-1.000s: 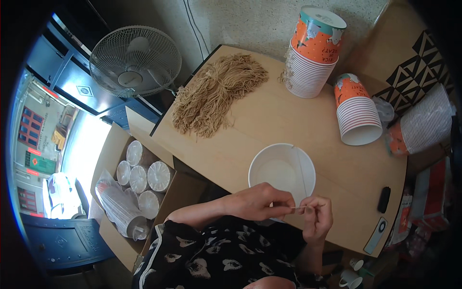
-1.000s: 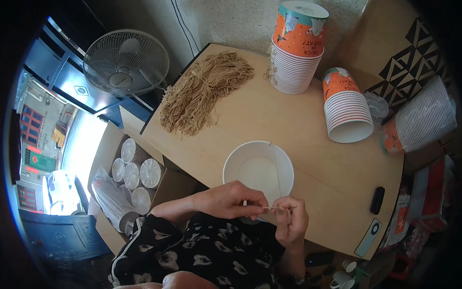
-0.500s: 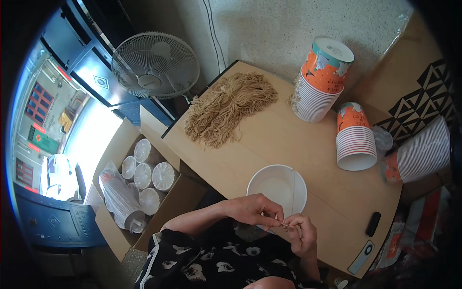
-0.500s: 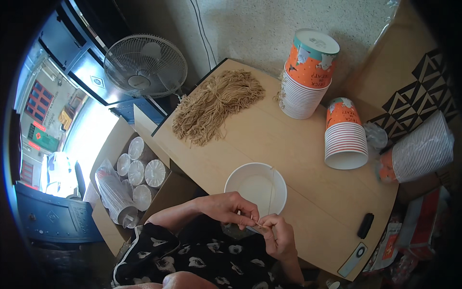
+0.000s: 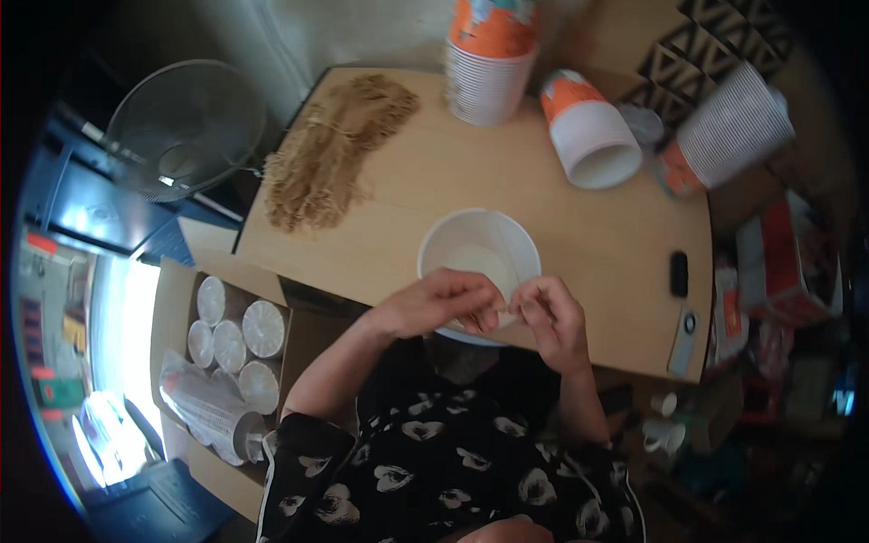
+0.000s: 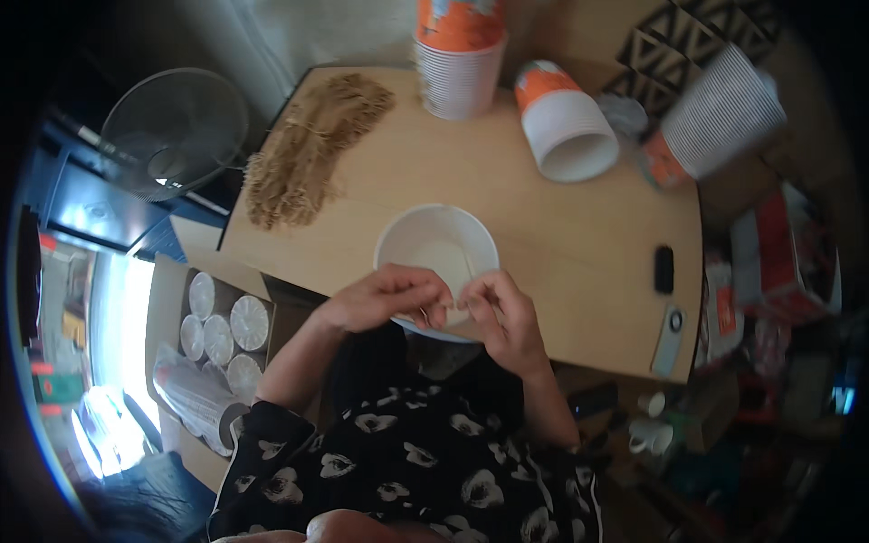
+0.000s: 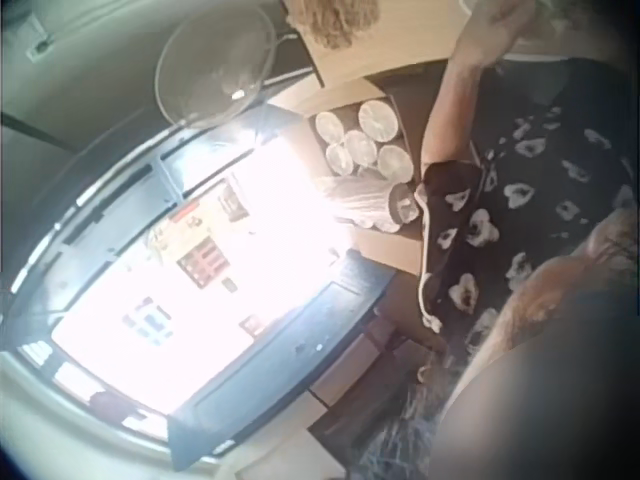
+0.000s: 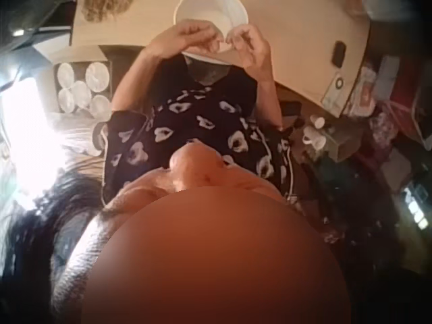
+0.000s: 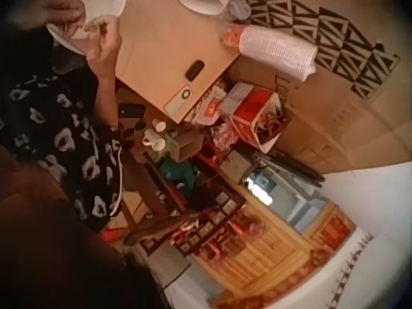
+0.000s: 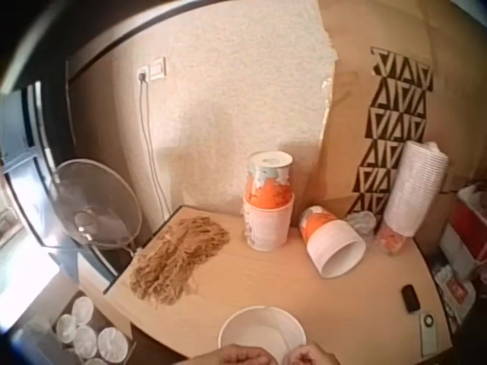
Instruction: Threading a string through holes in paper cups to prepare them for assembly or hanging.
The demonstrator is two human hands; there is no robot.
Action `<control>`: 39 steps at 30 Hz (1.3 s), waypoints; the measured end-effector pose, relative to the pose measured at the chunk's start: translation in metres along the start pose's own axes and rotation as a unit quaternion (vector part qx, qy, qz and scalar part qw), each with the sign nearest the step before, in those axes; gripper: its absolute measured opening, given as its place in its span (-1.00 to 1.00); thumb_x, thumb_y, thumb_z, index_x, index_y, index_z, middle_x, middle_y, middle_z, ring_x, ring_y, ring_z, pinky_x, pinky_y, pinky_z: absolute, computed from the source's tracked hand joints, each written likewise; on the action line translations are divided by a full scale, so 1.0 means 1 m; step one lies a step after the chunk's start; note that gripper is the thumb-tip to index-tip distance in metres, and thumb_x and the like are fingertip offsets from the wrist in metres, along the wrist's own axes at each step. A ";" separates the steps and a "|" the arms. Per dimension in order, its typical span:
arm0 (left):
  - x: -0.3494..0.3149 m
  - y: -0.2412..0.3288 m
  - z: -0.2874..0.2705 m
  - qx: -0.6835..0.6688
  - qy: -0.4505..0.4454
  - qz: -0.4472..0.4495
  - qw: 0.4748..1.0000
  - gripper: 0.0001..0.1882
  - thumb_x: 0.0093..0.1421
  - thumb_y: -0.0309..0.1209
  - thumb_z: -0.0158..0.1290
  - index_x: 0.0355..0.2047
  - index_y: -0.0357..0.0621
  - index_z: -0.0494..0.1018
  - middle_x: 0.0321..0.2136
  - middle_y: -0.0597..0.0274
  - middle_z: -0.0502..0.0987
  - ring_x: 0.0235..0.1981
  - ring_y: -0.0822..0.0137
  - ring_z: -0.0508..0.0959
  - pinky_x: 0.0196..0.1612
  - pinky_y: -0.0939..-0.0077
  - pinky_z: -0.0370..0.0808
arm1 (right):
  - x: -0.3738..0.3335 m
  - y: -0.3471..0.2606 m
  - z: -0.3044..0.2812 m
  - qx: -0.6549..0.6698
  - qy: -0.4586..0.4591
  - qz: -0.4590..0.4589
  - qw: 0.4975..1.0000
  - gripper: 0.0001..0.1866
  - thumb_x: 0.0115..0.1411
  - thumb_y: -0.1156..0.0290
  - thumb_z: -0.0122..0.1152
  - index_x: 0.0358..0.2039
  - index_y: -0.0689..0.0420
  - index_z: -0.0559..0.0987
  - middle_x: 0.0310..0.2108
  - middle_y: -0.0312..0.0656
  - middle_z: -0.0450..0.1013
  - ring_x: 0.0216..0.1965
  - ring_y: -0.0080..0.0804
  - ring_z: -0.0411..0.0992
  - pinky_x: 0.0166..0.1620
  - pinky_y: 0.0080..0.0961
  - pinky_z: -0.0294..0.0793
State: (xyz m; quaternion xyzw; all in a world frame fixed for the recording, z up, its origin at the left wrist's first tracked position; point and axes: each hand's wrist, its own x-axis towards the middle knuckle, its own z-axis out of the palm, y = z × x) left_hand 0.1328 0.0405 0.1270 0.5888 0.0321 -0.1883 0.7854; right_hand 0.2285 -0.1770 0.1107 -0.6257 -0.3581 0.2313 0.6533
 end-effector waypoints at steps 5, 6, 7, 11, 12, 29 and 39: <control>0.004 0.000 0.006 0.025 -0.009 0.006 1.000 -0.70 0.51 -0.20 -0.07 -0.16 -0.16 0.52 -0.35 0.42 0.59 -0.32 0.62 0.52 -0.23 0.66 0.49 | 0.002 0.000 0.001 -0.027 0.014 -0.013 0.999 -0.89 0.47 0.46 -0.02 -0.19 0.23 0.41 -0.32 -0.24 0.48 -0.40 -0.67 0.37 -0.31 -0.68 0.41; 0.005 -0.001 0.007 0.026 -0.015 0.005 1.000 -0.70 0.51 -0.20 -0.07 -0.16 -0.16 0.52 -0.35 0.42 0.59 -0.32 0.62 0.52 -0.23 0.66 0.49 | 0.002 -0.002 0.001 -0.043 0.013 -0.019 0.999 -0.88 0.47 0.45 -0.02 -0.19 0.23 0.41 -0.31 -0.24 0.49 -0.41 -0.67 0.38 -0.32 -0.68 0.41; 0.006 -0.003 0.010 0.037 0.000 0.012 0.999 -0.72 0.49 -0.22 -0.04 -0.16 -0.16 0.52 -0.36 0.42 0.59 -0.36 0.62 0.52 -0.27 0.69 0.47 | 0.000 -0.001 0.001 -0.046 0.018 -0.019 0.999 -0.88 0.47 0.45 -0.02 -0.19 0.23 0.41 -0.31 -0.24 0.49 -0.41 -0.67 0.38 -0.32 -0.68 0.41; 0.003 -0.003 0.016 0.059 0.021 0.005 0.998 -0.79 0.45 -0.27 0.05 -0.15 -0.16 0.53 -0.37 0.43 0.59 -0.42 0.63 0.52 -0.36 0.73 0.43 | -0.007 0.000 0.000 -0.071 0.016 -0.020 0.997 -0.86 0.48 0.41 -0.02 -0.19 0.22 0.40 -0.32 -0.25 0.48 -0.44 -0.67 0.37 -0.36 -0.68 0.40; 0.002 -0.003 0.017 0.061 0.017 0.005 0.998 -0.79 0.45 -0.27 0.05 -0.15 -0.16 0.53 -0.37 0.43 0.59 -0.42 0.63 0.52 -0.36 0.73 0.43 | -0.009 -0.001 -0.001 -0.087 0.009 -0.022 0.996 -0.86 0.48 0.41 -0.03 -0.19 0.22 0.39 -0.32 -0.25 0.48 -0.45 -0.66 0.37 -0.37 -0.68 0.39; -0.010 -0.027 0.022 0.233 0.161 0.145 0.948 -0.89 0.30 -0.49 0.20 -0.20 -0.26 0.62 -0.43 0.36 0.61 -0.44 0.59 0.55 -0.43 0.66 0.49 | 0.001 -0.003 0.005 0.057 0.020 0.105 0.993 -0.86 0.39 0.42 0.17 -0.27 0.22 0.51 -0.45 -0.31 0.48 -0.53 -0.71 0.33 -0.46 -0.74 0.31; -0.005 -0.046 0.025 0.287 0.231 0.290 0.883 -0.91 0.29 -0.60 0.16 -0.20 -0.31 0.59 -0.32 0.22 0.60 -0.41 0.50 0.60 -0.38 0.63 0.59 | 0.013 0.002 0.017 0.100 0.039 0.143 0.984 -0.89 0.33 0.48 0.24 -0.31 0.26 0.59 -0.55 -0.30 0.51 -0.60 -0.73 0.37 -0.57 -0.78 0.28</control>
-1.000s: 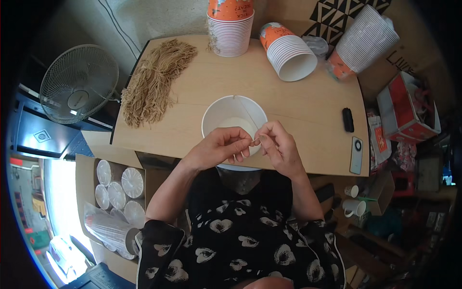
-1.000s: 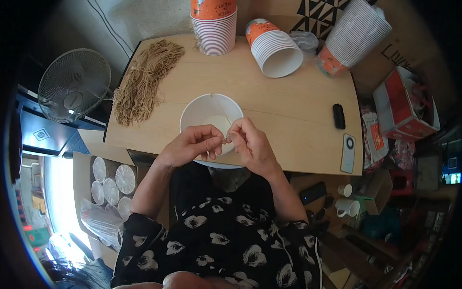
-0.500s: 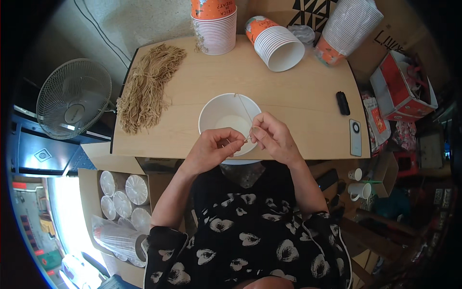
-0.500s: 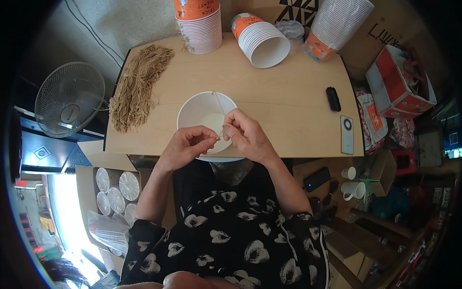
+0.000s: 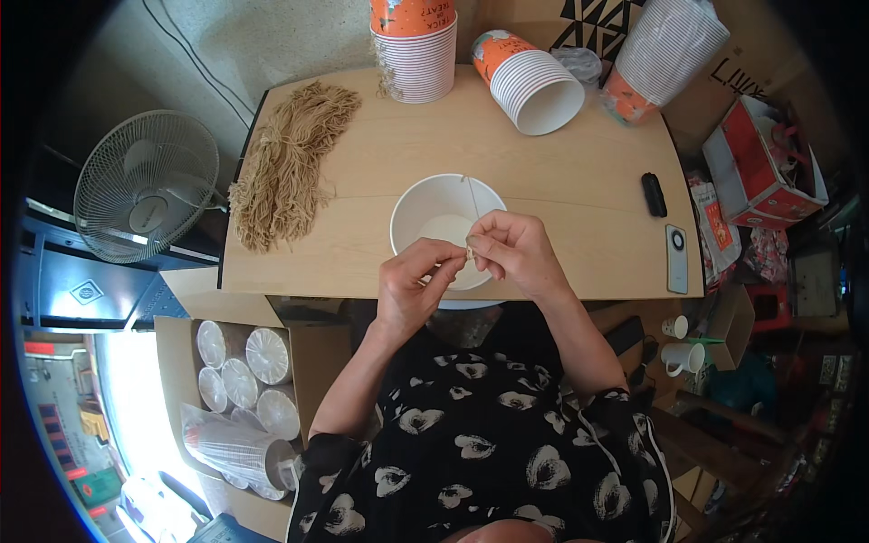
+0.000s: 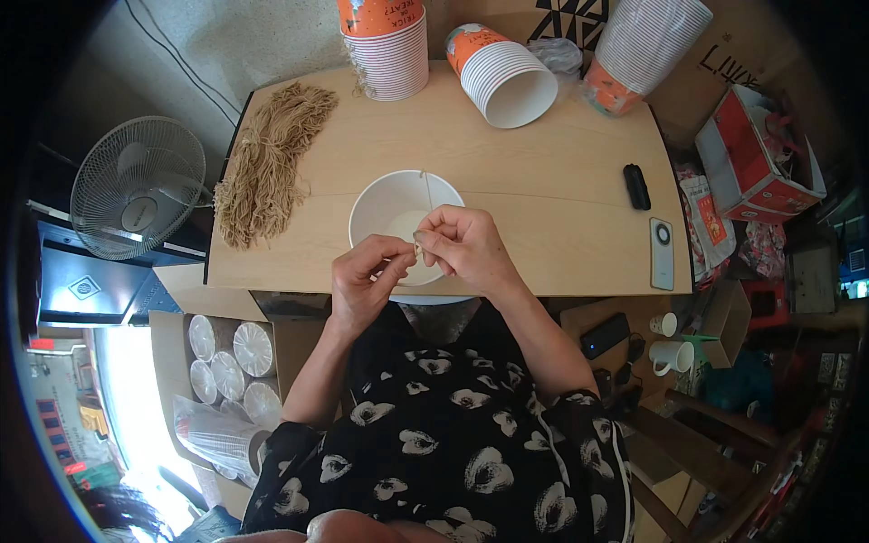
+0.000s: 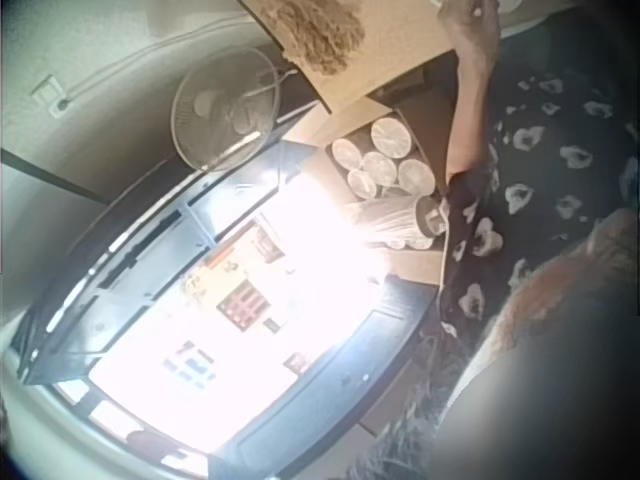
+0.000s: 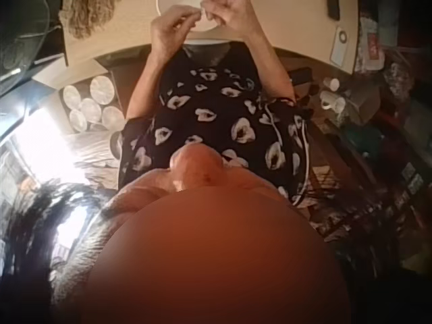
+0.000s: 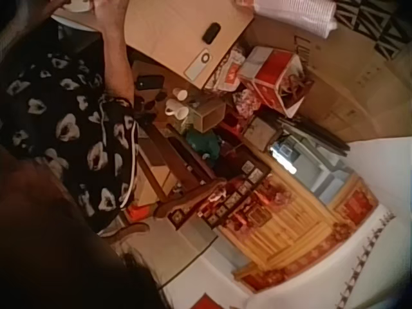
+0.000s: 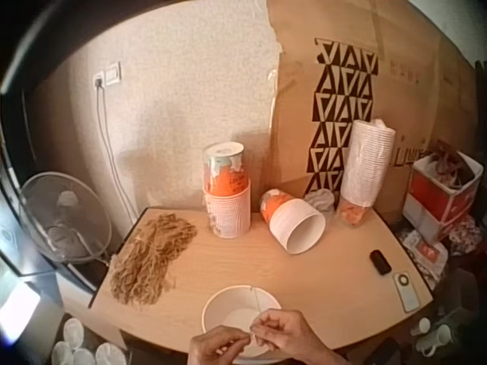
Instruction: Threading a string through holes in paper cups to prepare them for assembly or hanging.
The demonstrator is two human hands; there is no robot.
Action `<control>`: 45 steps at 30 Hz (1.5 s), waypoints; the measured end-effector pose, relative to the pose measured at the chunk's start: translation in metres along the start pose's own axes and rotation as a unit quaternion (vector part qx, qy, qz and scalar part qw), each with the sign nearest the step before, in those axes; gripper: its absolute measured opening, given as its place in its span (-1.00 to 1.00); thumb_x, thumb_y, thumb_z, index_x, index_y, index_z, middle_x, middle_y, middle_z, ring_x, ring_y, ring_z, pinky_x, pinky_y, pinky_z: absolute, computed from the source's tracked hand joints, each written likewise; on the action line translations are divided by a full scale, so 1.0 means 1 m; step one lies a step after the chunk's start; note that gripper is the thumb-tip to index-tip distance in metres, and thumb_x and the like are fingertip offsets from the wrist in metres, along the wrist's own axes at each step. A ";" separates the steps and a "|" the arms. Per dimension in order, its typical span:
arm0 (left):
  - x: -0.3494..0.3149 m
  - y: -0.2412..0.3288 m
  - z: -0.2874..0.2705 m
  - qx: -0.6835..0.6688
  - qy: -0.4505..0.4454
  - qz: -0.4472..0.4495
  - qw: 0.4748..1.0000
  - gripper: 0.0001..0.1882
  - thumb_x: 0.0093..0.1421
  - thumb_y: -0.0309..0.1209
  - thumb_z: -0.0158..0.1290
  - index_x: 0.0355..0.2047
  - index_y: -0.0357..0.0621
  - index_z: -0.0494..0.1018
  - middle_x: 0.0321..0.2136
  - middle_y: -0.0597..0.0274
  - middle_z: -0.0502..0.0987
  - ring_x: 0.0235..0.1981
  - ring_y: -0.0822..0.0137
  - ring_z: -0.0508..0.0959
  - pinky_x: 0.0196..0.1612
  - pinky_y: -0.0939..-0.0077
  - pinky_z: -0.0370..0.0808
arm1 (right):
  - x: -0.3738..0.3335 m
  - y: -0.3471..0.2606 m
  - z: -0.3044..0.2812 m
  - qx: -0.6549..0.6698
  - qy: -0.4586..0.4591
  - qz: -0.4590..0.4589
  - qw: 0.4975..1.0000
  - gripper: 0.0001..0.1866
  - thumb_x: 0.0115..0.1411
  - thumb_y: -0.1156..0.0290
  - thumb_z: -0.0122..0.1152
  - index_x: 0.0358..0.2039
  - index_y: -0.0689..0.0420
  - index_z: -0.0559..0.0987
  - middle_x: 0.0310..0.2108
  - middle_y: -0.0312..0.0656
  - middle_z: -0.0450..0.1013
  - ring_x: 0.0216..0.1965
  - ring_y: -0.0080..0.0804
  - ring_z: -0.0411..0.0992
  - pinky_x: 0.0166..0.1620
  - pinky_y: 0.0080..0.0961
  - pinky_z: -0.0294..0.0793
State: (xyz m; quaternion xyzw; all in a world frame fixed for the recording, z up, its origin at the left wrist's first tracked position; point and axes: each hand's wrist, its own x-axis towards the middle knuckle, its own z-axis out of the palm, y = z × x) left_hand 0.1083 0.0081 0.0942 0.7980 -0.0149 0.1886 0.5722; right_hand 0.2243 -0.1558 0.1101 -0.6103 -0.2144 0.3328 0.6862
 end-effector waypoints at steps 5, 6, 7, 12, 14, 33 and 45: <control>-0.004 -0.005 0.005 -0.037 0.075 0.004 0.997 -0.84 0.20 -0.69 0.21 -0.21 -0.30 0.59 -0.29 0.18 0.63 -0.33 0.45 0.64 -0.30 0.58 0.66 | 0.003 0.000 0.004 -0.015 -0.004 0.009 1.000 -0.89 0.32 0.49 0.24 -0.32 0.27 0.59 -0.56 -0.30 0.50 -0.61 -0.72 0.37 -0.57 -0.78 0.29; -0.003 -0.006 0.004 -0.038 0.074 0.005 0.997 -0.84 0.20 -0.69 0.21 -0.21 -0.30 0.59 -0.29 0.18 0.63 -0.33 0.45 0.64 -0.30 0.58 0.66 | 0.004 0.000 0.004 -0.017 -0.004 0.012 1.000 -0.89 0.32 0.49 0.24 -0.33 0.27 0.59 -0.56 -0.31 0.50 -0.61 -0.72 0.37 -0.57 -0.77 0.29; -0.002 -0.007 0.002 0.006 0.079 0.052 0.996 -0.83 0.18 -0.70 0.23 -0.21 -0.30 0.59 -0.28 0.16 0.64 -0.33 0.42 0.65 -0.30 0.57 0.66 | 0.005 -0.001 0.006 -0.018 -0.004 0.012 1.000 -0.89 0.32 0.49 0.24 -0.33 0.27 0.59 -0.56 -0.31 0.50 -0.61 -0.72 0.37 -0.57 -0.77 0.29; 0.003 -0.006 -0.001 0.111 0.096 0.162 0.976 -0.77 0.10 -0.71 0.26 -0.22 -0.23 0.60 -0.31 0.13 0.64 -0.35 0.24 0.67 -0.33 0.48 0.63 | 0.008 -0.003 0.008 -0.032 -0.020 0.029 0.999 -0.89 0.32 0.50 0.24 -0.34 0.27 0.59 -0.56 -0.31 0.51 -0.61 -0.73 0.37 -0.56 -0.77 0.28; 0.003 -0.006 -0.003 0.147 0.096 0.183 0.967 -0.76 0.07 -0.71 0.26 -0.24 -0.22 0.60 -0.31 0.13 0.62 -0.34 0.18 0.67 -0.32 0.43 0.62 | 0.009 -0.003 0.008 -0.042 -0.024 0.031 0.998 -0.89 0.33 0.50 0.23 -0.33 0.28 0.59 -0.56 -0.31 0.51 -0.62 -0.73 0.36 -0.56 -0.77 0.28; 0.007 0.005 -0.018 -0.313 -0.010 -0.238 0.919 -0.82 0.35 -0.47 0.16 -0.08 -0.29 0.54 -0.30 0.20 0.68 -0.25 0.47 0.67 -0.24 0.65 0.59 | -0.039 0.001 0.030 -0.277 0.123 -0.237 0.923 -0.76 0.10 0.65 0.39 -0.19 0.22 0.61 -0.30 -0.23 0.54 -0.42 -0.53 0.45 -0.33 -0.59 0.50; -0.002 0.007 -0.010 -0.325 0.006 -0.224 0.919 -0.86 0.29 -0.59 0.18 -0.15 -0.35 0.57 -0.31 0.17 0.67 -0.28 0.44 0.67 -0.14 0.60 0.62 | -0.031 0.015 0.033 -0.285 0.154 -0.292 0.900 -0.85 0.07 0.70 0.36 -0.35 0.26 0.60 -0.40 -0.14 0.55 -0.41 -0.32 0.56 -0.36 -0.49 0.56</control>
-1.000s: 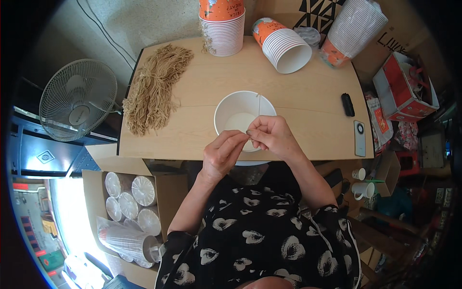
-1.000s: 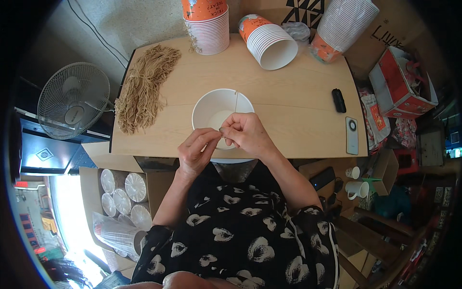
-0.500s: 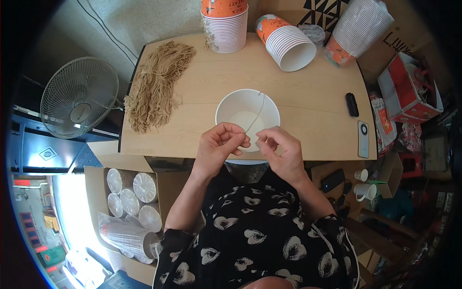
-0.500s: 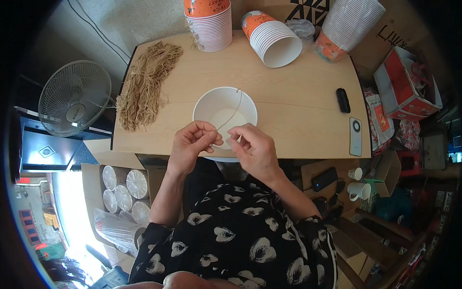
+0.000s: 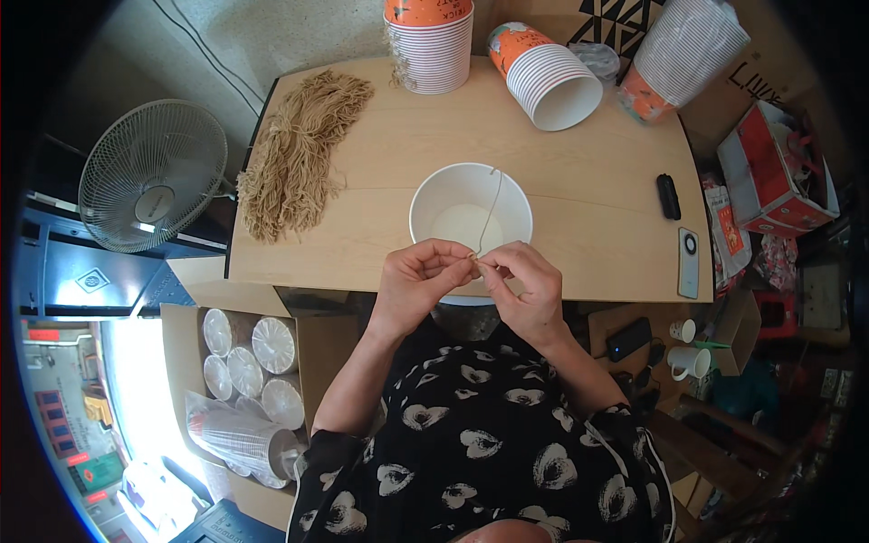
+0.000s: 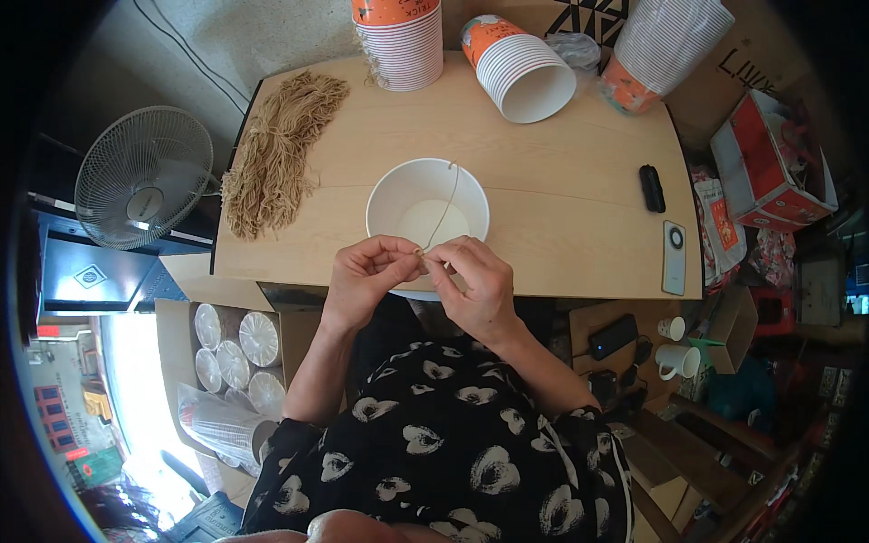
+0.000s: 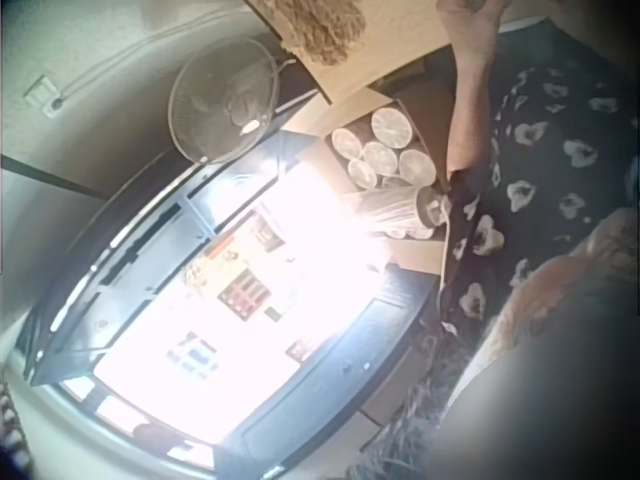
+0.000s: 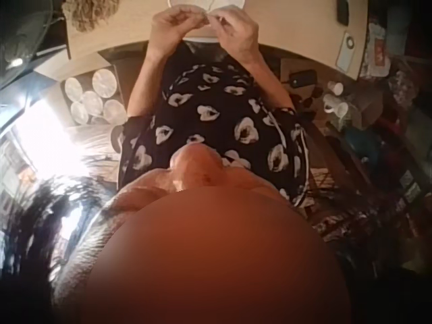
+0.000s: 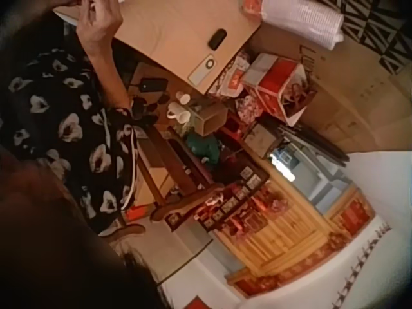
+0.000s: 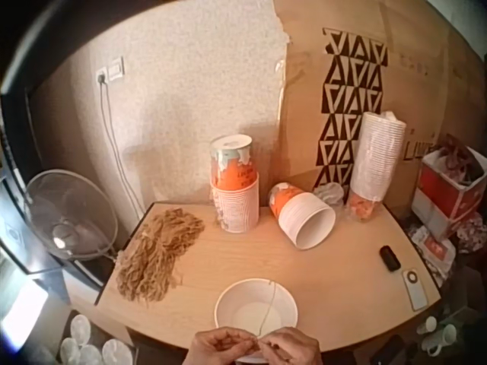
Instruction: Threading a string through holes in paper cups to prepare them for assembly or hanging.
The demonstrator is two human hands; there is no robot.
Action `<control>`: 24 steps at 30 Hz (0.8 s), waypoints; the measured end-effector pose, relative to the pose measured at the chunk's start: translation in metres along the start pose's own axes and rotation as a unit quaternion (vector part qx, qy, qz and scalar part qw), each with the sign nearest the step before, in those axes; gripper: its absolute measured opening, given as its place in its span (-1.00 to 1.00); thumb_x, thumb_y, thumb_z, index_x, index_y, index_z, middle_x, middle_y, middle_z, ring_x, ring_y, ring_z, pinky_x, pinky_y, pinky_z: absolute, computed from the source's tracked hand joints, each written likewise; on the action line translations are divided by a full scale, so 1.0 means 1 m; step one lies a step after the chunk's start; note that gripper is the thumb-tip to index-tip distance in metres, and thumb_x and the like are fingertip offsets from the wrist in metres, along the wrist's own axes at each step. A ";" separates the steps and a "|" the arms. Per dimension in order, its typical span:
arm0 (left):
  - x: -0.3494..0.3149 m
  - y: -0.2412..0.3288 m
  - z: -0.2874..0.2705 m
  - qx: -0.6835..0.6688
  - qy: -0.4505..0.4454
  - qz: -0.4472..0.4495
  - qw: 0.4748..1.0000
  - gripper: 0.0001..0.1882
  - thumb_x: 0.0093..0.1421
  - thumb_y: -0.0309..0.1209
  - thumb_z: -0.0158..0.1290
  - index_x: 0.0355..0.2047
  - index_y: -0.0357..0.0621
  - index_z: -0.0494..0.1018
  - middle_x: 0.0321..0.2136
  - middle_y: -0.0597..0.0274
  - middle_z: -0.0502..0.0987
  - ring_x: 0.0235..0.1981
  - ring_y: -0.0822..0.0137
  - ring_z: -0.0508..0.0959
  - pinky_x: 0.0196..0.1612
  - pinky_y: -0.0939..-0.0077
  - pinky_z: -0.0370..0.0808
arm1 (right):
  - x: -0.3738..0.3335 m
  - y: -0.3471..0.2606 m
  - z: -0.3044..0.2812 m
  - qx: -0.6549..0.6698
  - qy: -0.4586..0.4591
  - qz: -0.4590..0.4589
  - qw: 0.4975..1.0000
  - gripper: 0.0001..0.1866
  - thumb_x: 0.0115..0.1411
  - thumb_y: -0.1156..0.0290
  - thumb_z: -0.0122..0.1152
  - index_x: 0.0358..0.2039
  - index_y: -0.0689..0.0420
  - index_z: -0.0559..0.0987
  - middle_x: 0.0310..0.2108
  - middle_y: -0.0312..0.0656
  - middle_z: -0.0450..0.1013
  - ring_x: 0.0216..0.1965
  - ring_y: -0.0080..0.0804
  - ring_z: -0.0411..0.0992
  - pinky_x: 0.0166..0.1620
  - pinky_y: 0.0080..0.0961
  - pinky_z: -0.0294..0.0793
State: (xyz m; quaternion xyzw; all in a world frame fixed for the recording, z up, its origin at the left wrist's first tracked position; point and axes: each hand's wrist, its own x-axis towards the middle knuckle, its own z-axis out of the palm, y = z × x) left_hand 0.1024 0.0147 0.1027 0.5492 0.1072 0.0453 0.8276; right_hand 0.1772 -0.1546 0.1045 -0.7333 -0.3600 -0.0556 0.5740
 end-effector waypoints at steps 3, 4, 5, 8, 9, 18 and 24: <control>0.000 -0.002 -0.003 0.015 -0.001 -0.007 1.000 -0.86 0.29 -0.61 0.17 -0.14 -0.36 0.57 -0.30 0.16 0.67 -0.25 0.42 0.68 -0.11 0.57 0.63 | -0.001 0.000 0.000 0.024 -0.009 0.010 1.000 -0.88 0.11 0.69 0.34 -0.32 0.27 0.59 -0.40 -0.15 0.55 -0.44 -0.39 0.55 -0.36 -0.53 0.54; -0.001 -0.002 -0.003 0.015 -0.001 -0.007 1.000 -0.86 0.29 -0.61 0.17 -0.14 -0.36 0.57 -0.30 0.16 0.67 -0.25 0.42 0.68 -0.11 0.57 0.63 | -0.001 -0.001 -0.002 0.024 -0.009 0.010 1.000 -0.88 0.11 0.69 0.34 -0.32 0.27 0.59 -0.40 -0.15 0.55 -0.44 -0.39 0.55 -0.36 -0.53 0.54; -0.001 -0.003 -0.002 0.017 -0.003 -0.002 1.000 -0.86 0.29 -0.62 0.17 -0.15 -0.37 0.57 -0.28 0.15 0.68 -0.23 0.41 0.67 -0.08 0.57 0.63 | 0.000 -0.001 -0.004 0.048 -0.028 0.038 0.998 -0.89 0.15 0.68 0.33 -0.32 0.28 0.59 -0.40 -0.18 0.54 -0.43 -0.45 0.53 -0.36 -0.56 0.52; -0.002 -0.002 0.003 0.032 -0.001 0.009 0.999 -0.86 0.28 -0.63 0.17 -0.15 -0.38 0.57 -0.26 0.14 0.68 -0.20 0.41 0.68 -0.03 0.56 0.63 | -0.001 -0.001 -0.005 0.093 -0.045 0.089 0.991 -0.93 0.20 0.64 0.31 -0.30 0.28 0.59 -0.41 -0.24 0.54 -0.42 -0.57 0.49 -0.36 -0.64 0.47; -0.003 -0.002 0.005 0.046 0.005 0.015 0.999 -0.86 0.28 -0.64 0.17 -0.15 -0.38 0.58 -0.25 0.13 0.68 -0.19 0.41 0.68 -0.02 0.55 0.63 | -0.001 0.000 -0.006 0.114 -0.044 0.111 0.986 -0.95 0.23 0.62 0.29 -0.29 0.28 0.59 -0.41 -0.27 0.54 -0.42 -0.63 0.47 -0.36 -0.67 0.44; -0.004 -0.004 0.010 0.093 0.017 0.044 0.995 -0.86 0.26 -0.64 0.19 -0.16 -0.36 0.61 -0.26 0.14 0.70 -0.18 0.42 0.68 -0.01 0.56 0.62 | -0.004 0.004 -0.009 0.141 -0.053 0.190 0.970 -0.92 0.30 0.55 0.24 -0.26 0.30 0.63 -0.37 -0.28 0.58 -0.35 -0.66 0.51 -0.26 -0.68 0.46; -0.003 -0.008 0.008 0.074 0.014 0.051 0.996 -0.87 0.27 -0.63 0.19 -0.18 -0.37 0.61 -0.27 0.15 0.70 -0.20 0.43 0.68 -0.06 0.58 0.62 | -0.003 -0.006 -0.011 0.117 -0.062 0.158 0.978 -0.88 0.33 0.55 0.19 -0.22 0.32 0.63 -0.35 -0.22 0.58 -0.32 -0.58 0.53 -0.22 -0.65 0.48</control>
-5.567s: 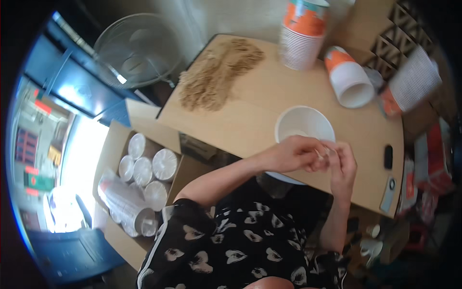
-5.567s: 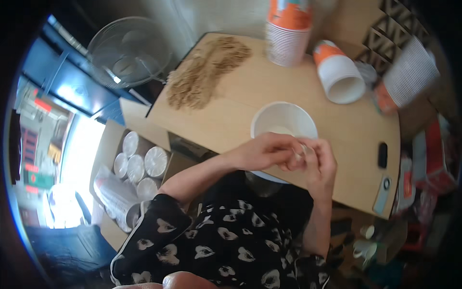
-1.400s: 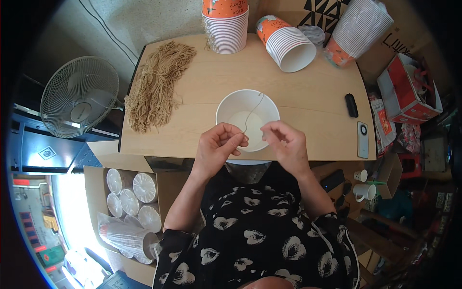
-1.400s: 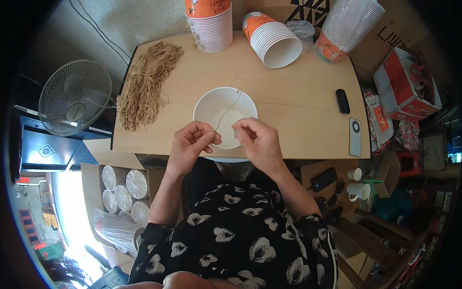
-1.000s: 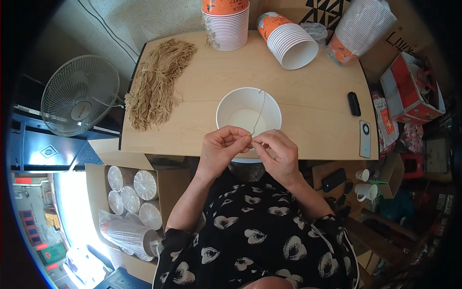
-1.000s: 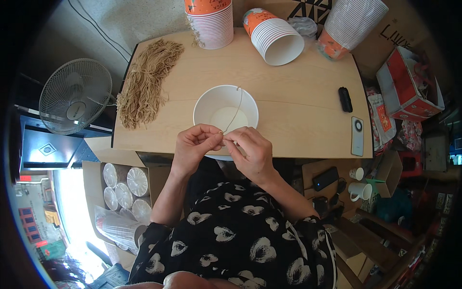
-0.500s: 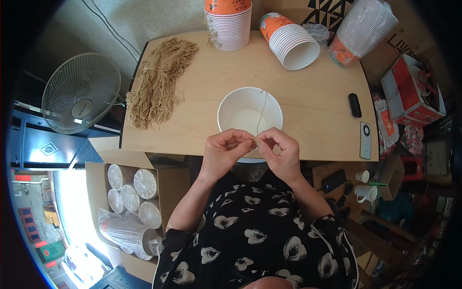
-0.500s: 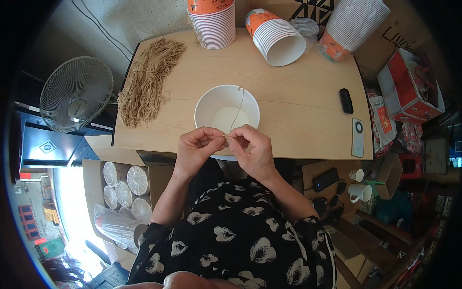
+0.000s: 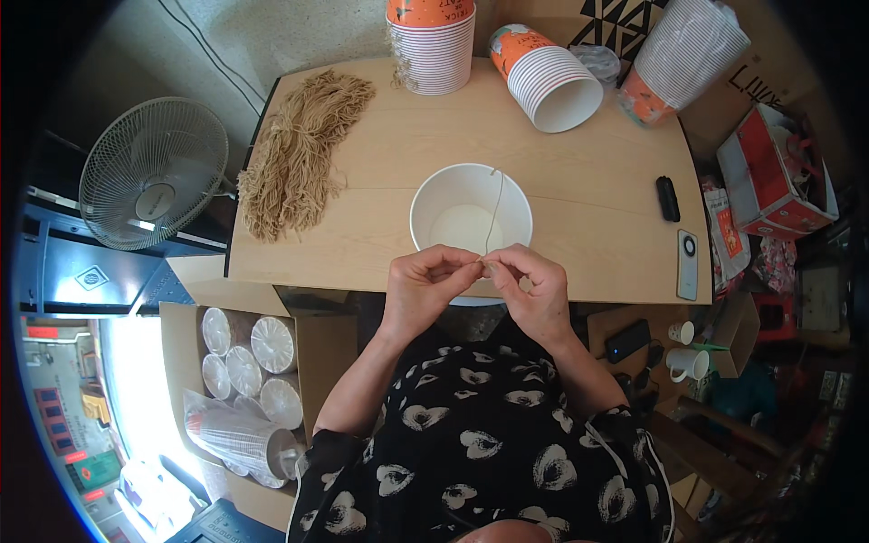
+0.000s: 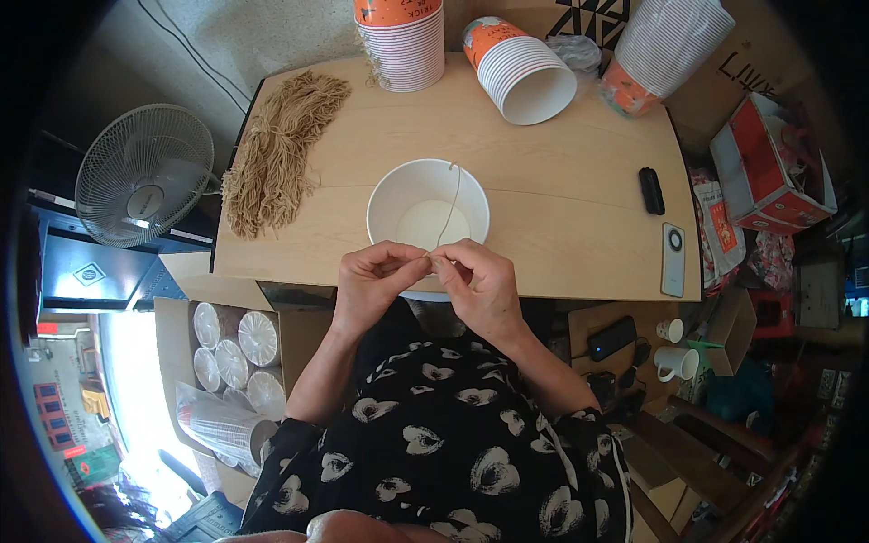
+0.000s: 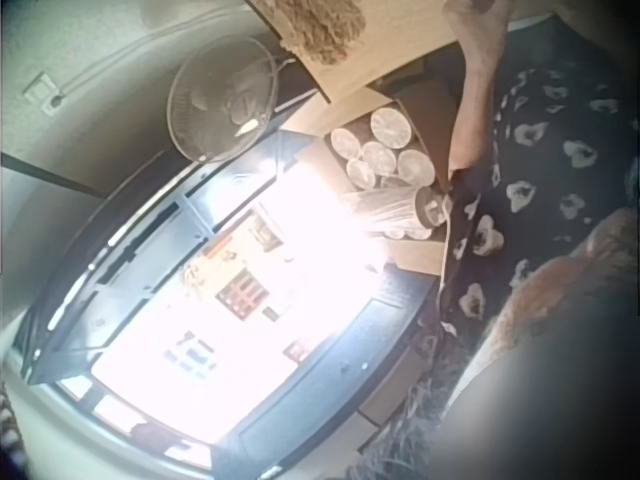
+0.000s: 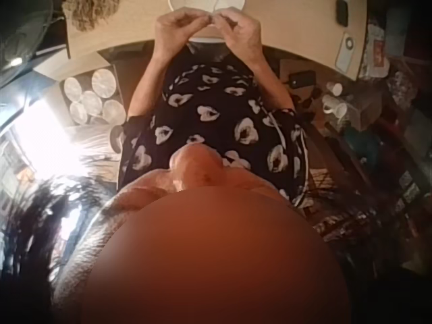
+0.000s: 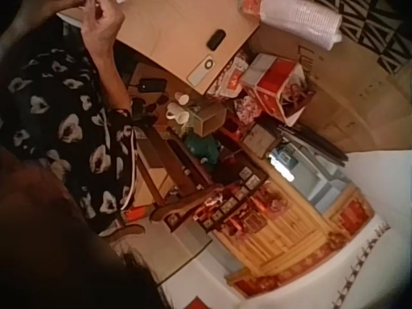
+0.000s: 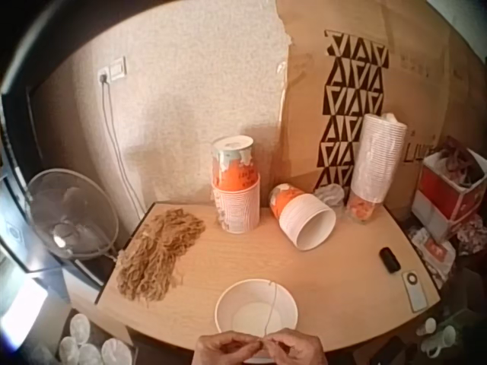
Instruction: Threading a string through holes in paper cups to prepare them for assembly or hanging.
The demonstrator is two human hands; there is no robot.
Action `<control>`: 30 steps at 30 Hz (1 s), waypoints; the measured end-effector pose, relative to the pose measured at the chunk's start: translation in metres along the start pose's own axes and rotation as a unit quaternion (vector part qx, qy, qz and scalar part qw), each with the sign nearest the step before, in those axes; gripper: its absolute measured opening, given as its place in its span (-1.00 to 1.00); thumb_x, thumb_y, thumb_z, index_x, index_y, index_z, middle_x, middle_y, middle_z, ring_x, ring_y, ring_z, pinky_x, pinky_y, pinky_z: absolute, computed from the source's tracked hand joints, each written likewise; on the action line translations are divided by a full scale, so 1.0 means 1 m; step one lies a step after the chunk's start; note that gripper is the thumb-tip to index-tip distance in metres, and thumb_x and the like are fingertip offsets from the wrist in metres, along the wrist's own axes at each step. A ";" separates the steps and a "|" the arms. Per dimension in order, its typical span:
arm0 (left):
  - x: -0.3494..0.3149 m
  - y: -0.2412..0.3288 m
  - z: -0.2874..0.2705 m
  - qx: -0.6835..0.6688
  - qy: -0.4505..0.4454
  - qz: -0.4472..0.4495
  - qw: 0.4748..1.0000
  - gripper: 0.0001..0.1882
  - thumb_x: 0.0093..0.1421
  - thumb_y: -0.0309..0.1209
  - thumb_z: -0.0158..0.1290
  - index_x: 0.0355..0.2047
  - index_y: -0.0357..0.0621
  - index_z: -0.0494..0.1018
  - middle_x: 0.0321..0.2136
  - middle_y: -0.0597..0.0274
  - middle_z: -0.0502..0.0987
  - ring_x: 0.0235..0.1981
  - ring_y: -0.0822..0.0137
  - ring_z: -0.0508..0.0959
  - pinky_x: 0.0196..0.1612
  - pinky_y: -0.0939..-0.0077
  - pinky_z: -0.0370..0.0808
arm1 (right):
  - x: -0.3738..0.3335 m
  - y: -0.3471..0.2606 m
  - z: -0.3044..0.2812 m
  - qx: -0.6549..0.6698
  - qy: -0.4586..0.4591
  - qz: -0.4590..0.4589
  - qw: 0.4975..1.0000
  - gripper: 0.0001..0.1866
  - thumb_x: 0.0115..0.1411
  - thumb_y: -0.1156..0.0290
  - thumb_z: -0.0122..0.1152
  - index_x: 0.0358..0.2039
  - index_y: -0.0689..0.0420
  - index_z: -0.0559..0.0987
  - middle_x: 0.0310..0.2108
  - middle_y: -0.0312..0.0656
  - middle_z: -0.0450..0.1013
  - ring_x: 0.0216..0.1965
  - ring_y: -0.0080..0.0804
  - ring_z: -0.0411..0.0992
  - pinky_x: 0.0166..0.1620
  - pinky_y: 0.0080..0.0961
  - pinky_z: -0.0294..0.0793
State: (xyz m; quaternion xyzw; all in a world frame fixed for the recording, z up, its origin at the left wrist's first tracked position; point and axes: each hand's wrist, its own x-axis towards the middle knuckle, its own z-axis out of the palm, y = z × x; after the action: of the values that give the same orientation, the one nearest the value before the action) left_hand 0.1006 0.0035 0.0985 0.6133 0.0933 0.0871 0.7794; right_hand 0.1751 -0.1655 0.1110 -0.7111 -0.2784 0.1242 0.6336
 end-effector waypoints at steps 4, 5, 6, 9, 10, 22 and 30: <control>0.003 0.000 -0.007 -0.019 -0.012 -0.019 1.000 -0.88 0.28 -0.60 0.19 -0.18 -0.37 0.61 -0.29 0.16 0.69 -0.22 0.45 0.67 -0.08 0.60 0.61 | 0.006 0.002 -0.007 -0.036 -0.017 -0.048 0.998 -0.88 0.34 0.56 0.17 -0.19 0.31 0.62 -0.36 -0.18 0.57 -0.44 -0.56 0.48 -0.34 -0.63 0.44; 0.004 0.000 -0.009 -0.026 -0.023 -0.035 0.999 -0.87 0.28 -0.61 0.19 -0.18 -0.37 0.61 -0.30 0.15 0.69 -0.23 0.42 0.67 -0.08 0.56 0.63 | 0.011 0.003 -0.008 -0.042 0.011 -0.080 0.996 -0.87 0.35 0.56 0.15 -0.17 0.31 0.61 -0.37 -0.18 0.56 -0.45 -0.55 0.48 -0.35 -0.62 0.45; 0.004 0.000 -0.011 -0.033 -0.033 -0.051 0.998 -0.87 0.27 -0.62 0.19 -0.17 -0.37 0.61 -0.30 0.14 0.68 -0.23 0.39 0.68 -0.09 0.52 0.64 | 0.016 0.005 -0.009 -0.048 0.039 -0.112 0.992 -0.86 0.35 0.57 0.13 -0.15 0.30 0.61 -0.37 -0.18 0.56 -0.46 -0.53 0.48 -0.35 -0.61 0.45; 0.005 0.002 -0.013 -0.009 -0.040 -0.060 0.997 -0.87 0.27 -0.62 0.19 -0.17 -0.37 0.60 -0.31 0.14 0.68 -0.24 0.39 0.67 -0.08 0.52 0.64 | 0.020 0.002 -0.013 -0.027 -0.016 -0.033 0.999 -0.84 0.37 0.57 0.11 -0.11 0.32 0.59 -0.34 -0.19 0.58 -0.36 -0.55 0.52 -0.25 -0.61 0.50; 0.005 0.003 -0.012 -0.008 -0.041 -0.059 0.997 -0.87 0.27 -0.62 0.19 -0.17 -0.37 0.60 -0.31 0.14 0.68 -0.24 0.39 0.67 -0.08 0.52 0.64 | 0.020 0.001 -0.013 -0.001 -0.063 0.029 0.998 -0.84 0.37 0.58 0.11 -0.10 0.33 0.59 -0.31 -0.20 0.59 -0.29 -0.55 0.54 -0.18 -0.60 0.51; 0.006 0.001 -0.011 -0.004 -0.063 -0.030 0.998 -0.88 0.24 -0.67 0.19 -0.22 -0.33 0.53 -0.30 0.17 0.66 -0.22 0.42 0.67 -0.05 0.53 0.63 | 0.024 0.002 -0.019 0.075 -0.149 0.104 0.980 -0.92 0.32 0.62 0.18 -0.21 0.31 0.60 -0.39 -0.34 0.54 -0.36 -0.69 0.49 -0.26 -0.72 0.49; 0.003 0.000 -0.013 0.019 -0.062 -0.021 0.998 -0.91 0.23 -0.68 0.20 -0.26 -0.31 0.55 -0.32 0.21 0.66 -0.24 0.46 0.66 -0.07 0.57 0.62 | 0.024 0.001 -0.026 0.080 -0.181 0.131 0.971 -0.91 0.31 0.62 0.18 -0.18 0.29 0.57 -0.39 -0.34 0.53 -0.36 -0.69 0.49 -0.26 -0.70 0.49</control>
State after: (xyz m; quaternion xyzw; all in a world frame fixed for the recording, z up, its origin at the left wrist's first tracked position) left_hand 0.1002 0.0161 0.0954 0.6302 0.0589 0.0308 0.7735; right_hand 0.2083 -0.1739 0.1184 -0.6543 -0.2820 0.3545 0.6055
